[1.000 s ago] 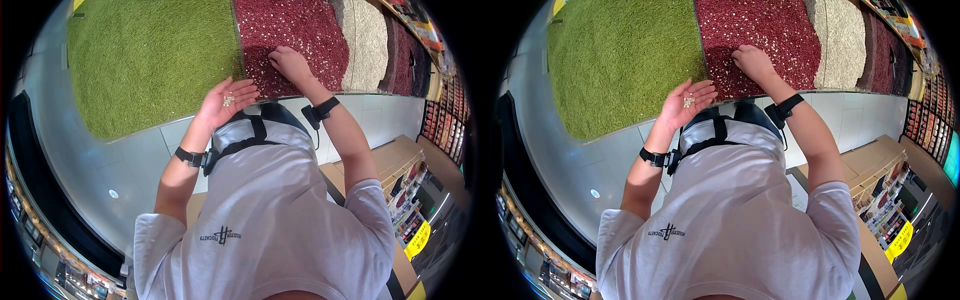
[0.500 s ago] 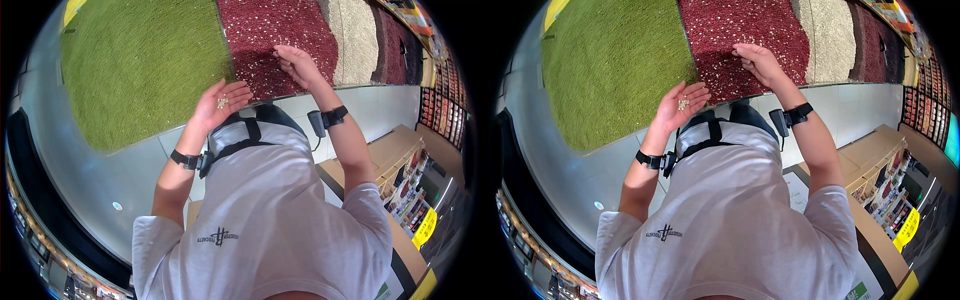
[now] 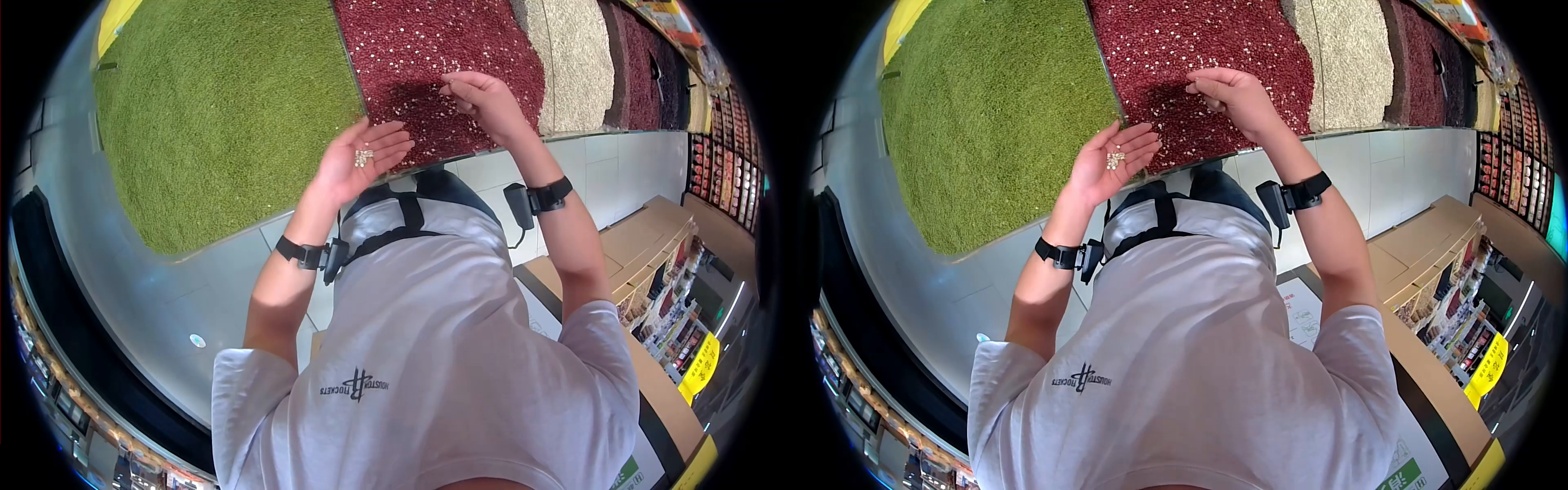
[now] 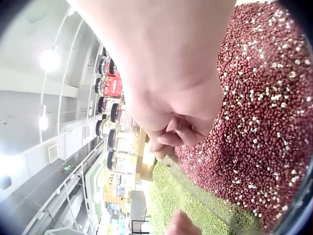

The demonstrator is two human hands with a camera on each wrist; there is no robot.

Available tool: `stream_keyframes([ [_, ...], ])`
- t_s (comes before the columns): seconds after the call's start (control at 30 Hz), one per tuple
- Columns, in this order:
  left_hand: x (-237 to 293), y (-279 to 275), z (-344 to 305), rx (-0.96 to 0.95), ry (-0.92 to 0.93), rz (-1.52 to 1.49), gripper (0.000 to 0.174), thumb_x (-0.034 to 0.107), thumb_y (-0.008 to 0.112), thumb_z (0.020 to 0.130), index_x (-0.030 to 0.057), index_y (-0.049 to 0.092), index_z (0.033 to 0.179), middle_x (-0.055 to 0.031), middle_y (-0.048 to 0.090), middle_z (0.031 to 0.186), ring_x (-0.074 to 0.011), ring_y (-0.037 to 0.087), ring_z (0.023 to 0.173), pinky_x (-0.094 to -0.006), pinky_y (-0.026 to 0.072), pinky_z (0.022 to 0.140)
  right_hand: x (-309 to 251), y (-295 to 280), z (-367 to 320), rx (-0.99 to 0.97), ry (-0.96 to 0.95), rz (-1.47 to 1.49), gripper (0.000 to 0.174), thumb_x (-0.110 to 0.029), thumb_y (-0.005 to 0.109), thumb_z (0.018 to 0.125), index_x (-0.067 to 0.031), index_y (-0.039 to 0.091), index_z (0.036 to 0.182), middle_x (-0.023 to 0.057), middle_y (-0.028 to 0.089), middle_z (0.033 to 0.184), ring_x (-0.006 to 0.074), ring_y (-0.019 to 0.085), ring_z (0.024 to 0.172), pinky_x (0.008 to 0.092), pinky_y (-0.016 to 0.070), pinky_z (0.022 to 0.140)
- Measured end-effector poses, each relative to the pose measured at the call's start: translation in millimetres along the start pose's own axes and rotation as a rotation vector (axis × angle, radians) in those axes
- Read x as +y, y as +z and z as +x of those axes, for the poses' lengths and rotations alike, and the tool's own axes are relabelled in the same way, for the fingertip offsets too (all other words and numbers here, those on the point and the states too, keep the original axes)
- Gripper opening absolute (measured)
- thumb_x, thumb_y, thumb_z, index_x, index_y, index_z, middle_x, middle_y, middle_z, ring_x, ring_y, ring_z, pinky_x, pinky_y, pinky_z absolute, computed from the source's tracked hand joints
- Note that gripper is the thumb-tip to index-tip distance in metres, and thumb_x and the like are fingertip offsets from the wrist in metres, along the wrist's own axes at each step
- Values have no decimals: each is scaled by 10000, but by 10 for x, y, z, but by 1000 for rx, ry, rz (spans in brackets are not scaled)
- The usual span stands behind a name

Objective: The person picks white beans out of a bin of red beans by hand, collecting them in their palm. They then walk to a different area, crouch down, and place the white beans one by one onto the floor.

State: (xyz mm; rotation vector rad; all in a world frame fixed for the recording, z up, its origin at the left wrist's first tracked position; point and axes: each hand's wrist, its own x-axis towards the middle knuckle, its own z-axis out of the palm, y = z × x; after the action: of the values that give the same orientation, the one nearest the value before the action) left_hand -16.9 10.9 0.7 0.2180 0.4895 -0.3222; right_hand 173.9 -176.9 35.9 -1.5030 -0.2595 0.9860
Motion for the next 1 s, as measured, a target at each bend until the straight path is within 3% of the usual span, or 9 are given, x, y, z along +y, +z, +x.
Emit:
stream_keyframes([
  [0.23, -42, -74, 5, 39, 11, -26, 524, 348, 359, 1015, -73, 464, 1307, -218, 566, 1254, -314, 554, 1180, -382, 471, 999, 46, -154, -19, -201, 71, 518, 254, -131, 541, 967, -25, 595, 1191, 72, 669, 979, 52, 411, 606, 204, 361, 567],
  [0.47, -67, -90, 35, 11, 6, -28, 532, 347, 354, 1012, -82, 452, 1313, -224, 557, 1267, -317, 542, 1198, -388, 460, 1012, -18, -115, -41, -250, 82, 574, 240, -135, 552, 962, -28, 601, 1171, 89, 673, 980, 54, 436, 596, 199, 379, 567],
  [0.57, -63, -116, 42, -8, 4, -28, 532, 342, 353, 1012, -85, 446, 1317, -227, 549, 1278, -323, 535, 1205, -389, 458, 1016, -57, -61, -33, -71, 104, 121, 203, -151, 602, 934, -34, 658, 1090, 79, 675, 999, 76, 536, 658, 214, 448, 621],
  [0.63, -53, -108, 18, 6, 2, -28, 531, 339, 352, 1012, -86, 445, 1317, -229, 545, 1283, -326, 533, 1206, -392, 454, 1020, -26, -34, -42, 77, -129, -579, 151, -169, 682, 869, -64, 713, 973, 49, 685, 969, 115, 613, 767, 240, 498, 698],
  [0.67, -51, -101, 9, 19, 1, -31, 531, 337, 351, 1012, -87, 445, 1317, -231, 540, 1287, -330, 531, 1208, -395, 450, 1024, -21, -26, -53, 83, -128, -578, 151, -169, 682, 869, -64, 713, 973, 49, 685, 969, 115, 613, 767, 240, 498, 698],
  [0.73, -52, -103, -4, 38, -1, -36, 531, 335, 349, 1012, -88, 440, 1321, -234, 536, 1292, -332, 531, 1208, -399, 445, 1030, -77, 67, -100, 169, -539, -939, 135, -180, 738, 804, -93, 733, 908, 32, 686, 922, 154, 634, 831, 267, 514, 732],
  [0.8, -59, -111, -17, 62, 0, -44, 532, 332, 347, 1012, -89, 435, 1325, -236, 532, 1296, -335, 530, 1208, -403, 439, 1036, -148, 209, -183, 149, -433, -856, 135, -168, 752, 773, -101, 728, 888, 50, 675, 923, 183, 637, 841, 286, 516, 728],
  [0.9, -110, -129, 7, 46, -19, -87, 512, 322, 352, 1013, -87, 454, 1303, -238, 542, 1280, -335, 532, 1205, -412, 439, 1037, -155, 483, -263, -79, -644, -934, 141, -187, 740, 766, -98, 723, 875, 57, 657, 956, 222, 621, 879, 329, 501, 799],
  [1.0, -153, -189, 94, 62, -39, -109, 481, 306, 354, 1014, -83, 482, 1266, -239, 555, 1259, -334, 540, 1195, -418, 450, 1026, -167, 762, -335, -234, -626, -974, 150, -198, 692, 798, -95, 719, 902, 57, 661, 901, 251, 620, 909, 350, 496, 823],
])
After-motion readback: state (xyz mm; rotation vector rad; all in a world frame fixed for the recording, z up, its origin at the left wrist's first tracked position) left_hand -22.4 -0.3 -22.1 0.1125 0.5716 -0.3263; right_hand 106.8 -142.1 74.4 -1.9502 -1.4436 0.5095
